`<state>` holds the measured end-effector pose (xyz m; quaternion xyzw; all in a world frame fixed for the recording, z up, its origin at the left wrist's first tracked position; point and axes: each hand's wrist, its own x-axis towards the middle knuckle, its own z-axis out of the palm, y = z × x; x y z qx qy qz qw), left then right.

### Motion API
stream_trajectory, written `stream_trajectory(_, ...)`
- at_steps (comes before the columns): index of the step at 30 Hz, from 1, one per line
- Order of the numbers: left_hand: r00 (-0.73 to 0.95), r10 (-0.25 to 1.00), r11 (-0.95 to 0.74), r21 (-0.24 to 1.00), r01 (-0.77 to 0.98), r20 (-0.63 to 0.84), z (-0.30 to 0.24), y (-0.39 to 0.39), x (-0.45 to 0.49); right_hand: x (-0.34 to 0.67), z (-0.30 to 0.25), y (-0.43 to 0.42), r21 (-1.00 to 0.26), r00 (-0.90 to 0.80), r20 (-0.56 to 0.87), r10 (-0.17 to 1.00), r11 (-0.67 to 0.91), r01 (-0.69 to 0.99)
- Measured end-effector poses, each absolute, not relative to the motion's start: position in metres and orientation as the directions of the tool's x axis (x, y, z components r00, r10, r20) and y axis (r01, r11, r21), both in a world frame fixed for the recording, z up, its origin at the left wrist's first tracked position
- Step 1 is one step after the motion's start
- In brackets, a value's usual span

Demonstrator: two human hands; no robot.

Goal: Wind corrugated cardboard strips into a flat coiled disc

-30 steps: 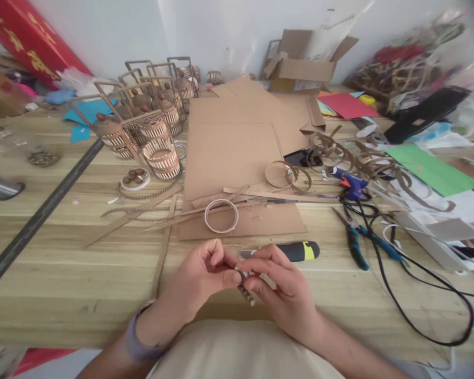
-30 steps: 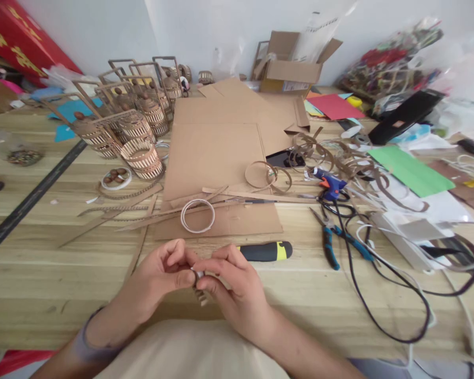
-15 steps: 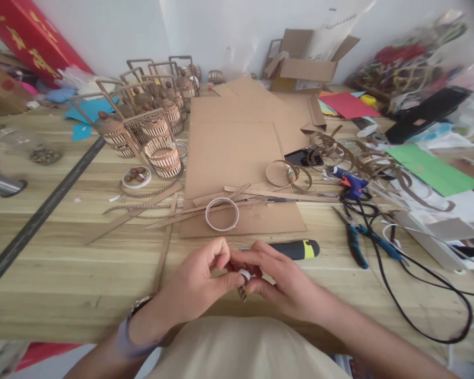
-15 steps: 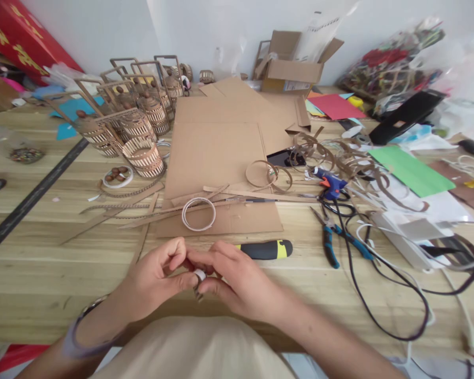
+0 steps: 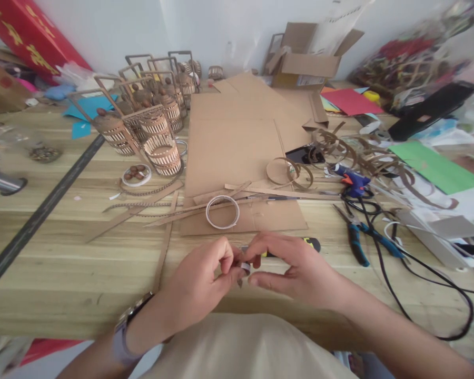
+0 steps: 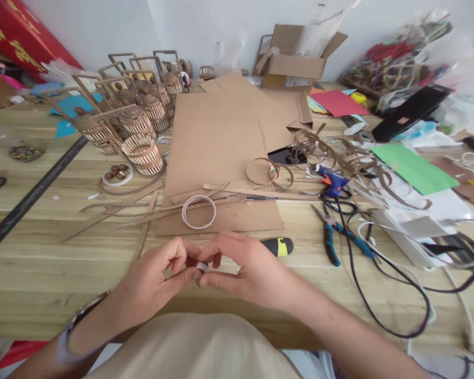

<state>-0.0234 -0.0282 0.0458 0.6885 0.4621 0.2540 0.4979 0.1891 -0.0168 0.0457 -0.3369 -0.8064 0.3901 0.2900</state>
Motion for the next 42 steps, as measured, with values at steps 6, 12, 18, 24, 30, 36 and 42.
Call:
stream_trajectory(6, 0.410, 0.892, -0.416, 0.697, 0.584, 0.189, 0.039, -0.037, -0.020, 0.181, 0.046, -0.021, -0.539, -0.589, 0.418, 0.691, 0.711, 0.452)
stream_trajectory(12, 0.469, 0.825, -0.566, 0.479, 0.672, 0.317, 0.046, -0.042, -0.015, 0.171, 0.043, -0.030, -0.283, -0.565, 0.535, 0.628, 0.764, 0.581)
stream_trajectory(18, 0.535, 0.787, -0.615, 0.459, 0.641, 0.307, 0.052, -0.045, -0.014, 0.163, 0.034, -0.036, -0.597, -0.335, 0.498, 0.800, 0.596, 0.537)
stream_trajectory(24, 0.430, 0.877, -0.440, 0.716, 0.541, 0.214, 0.049, -0.037, -0.023, 0.164, 0.030, -0.036, -0.989, -0.231, -0.030, 0.973, 0.004, 0.146)
stream_trajectory(30, 0.440, 0.873, 0.108, 0.963, 0.247, -0.211, 0.057, -0.024, -0.031, 0.182, 0.041, -0.019, -0.999, -0.467, 0.034, 0.884, 0.041, 0.003)
stream_trajectory(36, 0.532, 0.796, 0.320, 0.947, 0.039, -0.290, 0.052, -0.022, -0.032, 0.181, 0.046, -0.005, -0.974, -0.650, 0.148, 0.745, 0.225, 0.036)
stream_trajectory(42, 0.508, 0.813, 0.345, 0.938, -0.027, -0.285, 0.045, -0.019, -0.030, 0.177, 0.048, -0.009, -0.944, -0.615, 0.168, 0.771, 0.306, 0.126)
